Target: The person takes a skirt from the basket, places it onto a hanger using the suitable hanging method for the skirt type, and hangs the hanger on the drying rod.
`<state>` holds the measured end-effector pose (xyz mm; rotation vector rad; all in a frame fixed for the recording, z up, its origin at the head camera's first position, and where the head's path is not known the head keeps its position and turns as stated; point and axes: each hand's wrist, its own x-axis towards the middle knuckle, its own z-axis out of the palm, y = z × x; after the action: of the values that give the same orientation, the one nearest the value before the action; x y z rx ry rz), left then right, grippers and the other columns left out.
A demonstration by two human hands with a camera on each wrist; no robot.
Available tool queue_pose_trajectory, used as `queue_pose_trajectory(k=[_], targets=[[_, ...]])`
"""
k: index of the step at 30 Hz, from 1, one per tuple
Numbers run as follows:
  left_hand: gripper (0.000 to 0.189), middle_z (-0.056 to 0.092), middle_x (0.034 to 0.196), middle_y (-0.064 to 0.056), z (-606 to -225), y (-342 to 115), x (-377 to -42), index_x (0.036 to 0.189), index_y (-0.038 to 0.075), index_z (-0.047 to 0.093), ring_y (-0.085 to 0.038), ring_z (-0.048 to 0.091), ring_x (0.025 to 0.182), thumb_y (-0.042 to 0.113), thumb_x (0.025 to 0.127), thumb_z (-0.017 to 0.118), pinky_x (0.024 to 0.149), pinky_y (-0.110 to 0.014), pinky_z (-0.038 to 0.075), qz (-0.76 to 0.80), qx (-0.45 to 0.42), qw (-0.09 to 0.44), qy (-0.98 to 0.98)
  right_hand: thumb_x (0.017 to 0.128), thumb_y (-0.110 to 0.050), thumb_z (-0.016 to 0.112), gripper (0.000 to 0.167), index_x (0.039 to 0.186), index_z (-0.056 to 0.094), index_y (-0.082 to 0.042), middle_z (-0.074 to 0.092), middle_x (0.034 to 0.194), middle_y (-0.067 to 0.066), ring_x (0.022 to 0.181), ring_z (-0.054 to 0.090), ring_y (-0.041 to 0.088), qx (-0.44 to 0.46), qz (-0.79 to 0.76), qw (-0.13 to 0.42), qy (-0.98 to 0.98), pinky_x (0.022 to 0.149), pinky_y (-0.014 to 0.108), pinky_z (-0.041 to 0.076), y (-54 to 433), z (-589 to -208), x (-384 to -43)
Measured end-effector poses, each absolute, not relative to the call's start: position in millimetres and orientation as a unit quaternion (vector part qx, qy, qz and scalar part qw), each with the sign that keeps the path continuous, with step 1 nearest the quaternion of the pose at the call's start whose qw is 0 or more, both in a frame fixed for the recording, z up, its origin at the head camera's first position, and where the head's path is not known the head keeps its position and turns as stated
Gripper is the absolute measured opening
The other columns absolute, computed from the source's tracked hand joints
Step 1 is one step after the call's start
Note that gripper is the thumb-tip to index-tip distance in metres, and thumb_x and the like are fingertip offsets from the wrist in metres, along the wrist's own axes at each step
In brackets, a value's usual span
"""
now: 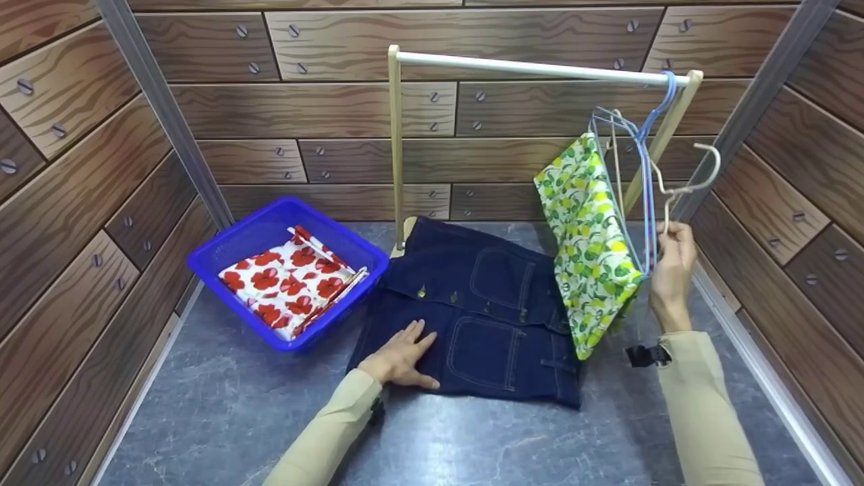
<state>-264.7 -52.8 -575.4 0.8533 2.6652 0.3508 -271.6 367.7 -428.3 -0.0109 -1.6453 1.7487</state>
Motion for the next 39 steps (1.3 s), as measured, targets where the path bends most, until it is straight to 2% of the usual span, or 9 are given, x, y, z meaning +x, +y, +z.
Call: queue_pose_trajectory(k=[6, 8, 12, 15, 20, 24, 31, 35, 39], targets=[[0.101, 0.015, 0.162, -0.021, -576, -53, -264, 0.154, 0.011, 0.030, -0.033, 0.012, 0.152, 0.057, 0.078, 0.075, 0.123, -0.045, 0.017, 0.123, 0.300, 0.159, 0.933, 0.103, -0.025, 0.047, 0.048, 0.064, 0.034, 0.001, 0.027, 0.054, -0.008, 0.047, 0.022, 0.008, -0.052, 0.574, 0.415, -0.704, 0.048, 0.024, 0.019, 363, -429, -262], [0.100, 0.015, 0.162, -0.021, -575, -53, -265, 0.154, 0.010, 0.030, -0.034, 0.013, 0.152, 0.057, 0.078, 0.075, 0.123, -0.045, 0.017, 0.124, 0.301, 0.157, 0.932, 0.103, -0.023, 0.049, 0.049, 0.061, 0.039, 0.000, 0.028, 0.050, -0.011, 0.045, 0.023, 0.006, -0.053, 0.562, 0.440, -0.699, 0.046, 0.023, 0.018, 360, -427, -258], [0.100, 0.015, 0.162, -0.021, -575, -54, -265, 0.154, 0.010, 0.030, -0.034, 0.012, 0.152, 0.057, 0.078, 0.075, 0.123, -0.045, 0.017, 0.123, 0.300, 0.159, 0.933, 0.103, -0.013, 0.046, 0.028, 0.083, 0.064, -0.004, 0.040, 0.056, -0.008, 0.047, 0.033, 0.005, -0.021, 0.583, 0.457, -0.672, 0.049, 0.019, 0.028, 363, -434, -263], [0.100, 0.014, 0.163, -0.020, -574, -53, -265, 0.155, 0.011, 0.030, -0.033, 0.012, 0.152, 0.057, 0.078, 0.074, 0.123, -0.045, 0.016, 0.125, 0.298, 0.160, 0.933, 0.103, -0.012, 0.044, 0.021, 0.099, 0.064, -0.010, 0.044, 0.062, -0.007, 0.053, 0.038, 0.006, -0.028, 0.582, 0.457, -0.673, 0.054, 0.018, 0.032, 369, -443, -269], [0.100, 0.013, 0.163, -0.019, -574, -53, -266, 0.155, 0.012, 0.029, -0.032, 0.011, 0.152, 0.058, 0.078, 0.074, 0.123, -0.045, 0.016, 0.126, 0.298, 0.159, 0.933, 0.102, -0.024, 0.048, 0.032, 0.070, 0.046, -0.020, 0.038, 0.063, -0.011, 0.056, 0.033, 0.006, -0.102, 0.536, 0.484, -0.684, 0.058, 0.020, 0.027, 371, -453, -270], [0.100, 0.013, 0.163, -0.020, -574, -53, -265, 0.155, 0.012, 0.029, -0.032, 0.011, 0.152, 0.058, 0.078, 0.074, 0.123, -0.045, 0.016, 0.125, 0.299, 0.160, 0.932, 0.103, -0.024, 0.047, 0.043, 0.061, 0.041, -0.013, 0.037, 0.055, -0.012, 0.051, 0.032, 0.004, -0.148, 0.530, 0.509, -0.662, 0.055, 0.021, 0.026, 370, -457, -268], [0.100, 0.015, 0.163, -0.020, -574, -53, -265, 0.154, 0.012, 0.030, -0.033, 0.013, 0.152, 0.058, 0.078, 0.074, 0.123, -0.045, 0.017, 0.122, 0.298, 0.153, 0.934, 0.105, -0.021, 0.041, 0.034, 0.081, 0.063, -0.012, 0.041, 0.054, -0.018, 0.052, 0.035, 0.002, -0.163, 0.514, 0.514, -0.668, 0.057, 0.020, 0.029, 370, -469, -264], [0.100, 0.014, 0.163, -0.020, -575, -53, -265, 0.155, 0.011, 0.029, -0.033, 0.012, 0.152, 0.058, 0.078, 0.074, 0.123, -0.045, 0.016, 0.124, 0.301, 0.154, 0.933, 0.105, -0.025, 0.043, 0.038, 0.092, 0.069, 0.000, 0.049, 0.064, -0.022, 0.053, 0.036, 0.000, -0.162, 0.483, 0.528, -0.680, 0.056, 0.018, 0.028, 370, -478, -258], [0.099, 0.014, 0.163, -0.020, -575, -52, -263, 0.155, 0.012, 0.029, -0.033, 0.011, 0.152, 0.057, 0.079, 0.073, 0.123, -0.045, 0.016, 0.123, 0.302, 0.156, 0.932, 0.104, -0.021, 0.046, 0.036, 0.107, 0.069, 0.006, 0.065, 0.083, -0.002, 0.060, 0.039, -0.003, -0.134, 0.441, 0.535, -0.708, 0.059, 0.016, 0.030, 362, -484, -250]])
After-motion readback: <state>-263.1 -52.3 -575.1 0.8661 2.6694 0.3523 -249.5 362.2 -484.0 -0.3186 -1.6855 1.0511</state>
